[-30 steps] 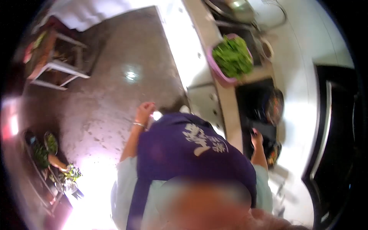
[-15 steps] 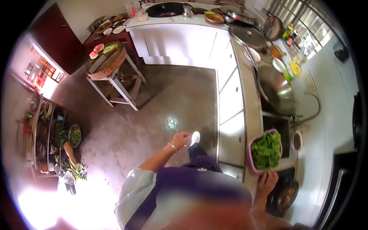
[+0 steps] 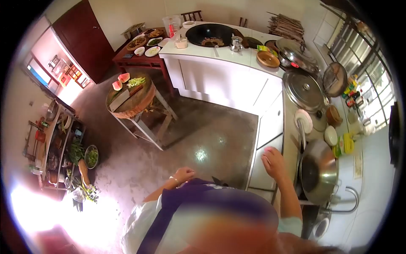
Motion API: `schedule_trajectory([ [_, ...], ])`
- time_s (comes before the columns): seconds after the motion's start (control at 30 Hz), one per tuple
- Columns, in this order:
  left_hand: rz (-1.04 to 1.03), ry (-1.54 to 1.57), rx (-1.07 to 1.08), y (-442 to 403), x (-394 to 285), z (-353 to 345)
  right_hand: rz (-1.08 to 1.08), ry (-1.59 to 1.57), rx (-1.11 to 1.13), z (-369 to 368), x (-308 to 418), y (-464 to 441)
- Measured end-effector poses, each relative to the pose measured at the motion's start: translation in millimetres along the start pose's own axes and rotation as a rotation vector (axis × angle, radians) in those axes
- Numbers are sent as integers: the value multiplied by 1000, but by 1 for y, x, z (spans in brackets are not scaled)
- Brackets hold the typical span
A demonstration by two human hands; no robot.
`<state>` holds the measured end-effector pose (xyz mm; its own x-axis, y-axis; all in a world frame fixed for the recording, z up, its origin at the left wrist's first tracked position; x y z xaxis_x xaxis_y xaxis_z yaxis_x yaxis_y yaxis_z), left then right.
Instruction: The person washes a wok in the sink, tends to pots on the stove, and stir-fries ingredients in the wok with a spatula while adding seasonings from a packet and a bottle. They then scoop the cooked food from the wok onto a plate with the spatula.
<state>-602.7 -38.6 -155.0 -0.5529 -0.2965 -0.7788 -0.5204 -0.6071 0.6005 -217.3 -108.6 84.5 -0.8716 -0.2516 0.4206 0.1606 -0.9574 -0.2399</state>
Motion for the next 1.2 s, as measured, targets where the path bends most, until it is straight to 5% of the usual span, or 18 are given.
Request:
schedule_trajectory([
  [0.07,8,206,-3,-2,-23,36,64,-9,192,-19,-7,-73],
  [0.2,-145,405,-5,-5,-127,127,218,38,221,-50,-29,-217],
  [0.3,-489,448,121,-17,-203,203,163,87,328,-61,-38,-309],
  [0.53,-1362,-83,617,-18,-394,343,-32,286,444,-71,-83,-489],
  [0.67,-1714,-123,890,5,-476,378,37,383,320,-69,-128,-577],
  [0.87,-1696,-344,889,-47,-507,434,31,524,478,-122,-231,-716],
  [0.97,-1674,-349,836,-88,-529,464,-150,346,580,-183,-304,-772],
  [1.1,-1529,-436,947,-144,-586,504,306,327,730,-219,-319,-808],
  [1.17,-1484,-467,989,-175,-611,526,279,476,764,-192,-294,-844],
  [1.2,-1479,-467,990,-188,-620,535,196,292,697,-171,-302,-863],
])
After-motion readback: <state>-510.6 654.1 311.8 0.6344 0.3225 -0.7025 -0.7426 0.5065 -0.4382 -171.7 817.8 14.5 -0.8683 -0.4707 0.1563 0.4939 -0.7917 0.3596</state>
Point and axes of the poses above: each hand's wrist, its own y-axis away from the middle knuckle, its own z-axis out of the back of the hand, x = y × z, the point moved 5 cm from there along -y, towards the middle knuckle, and after that the axes turned 7 degrees about x, right-handed, at the moved point
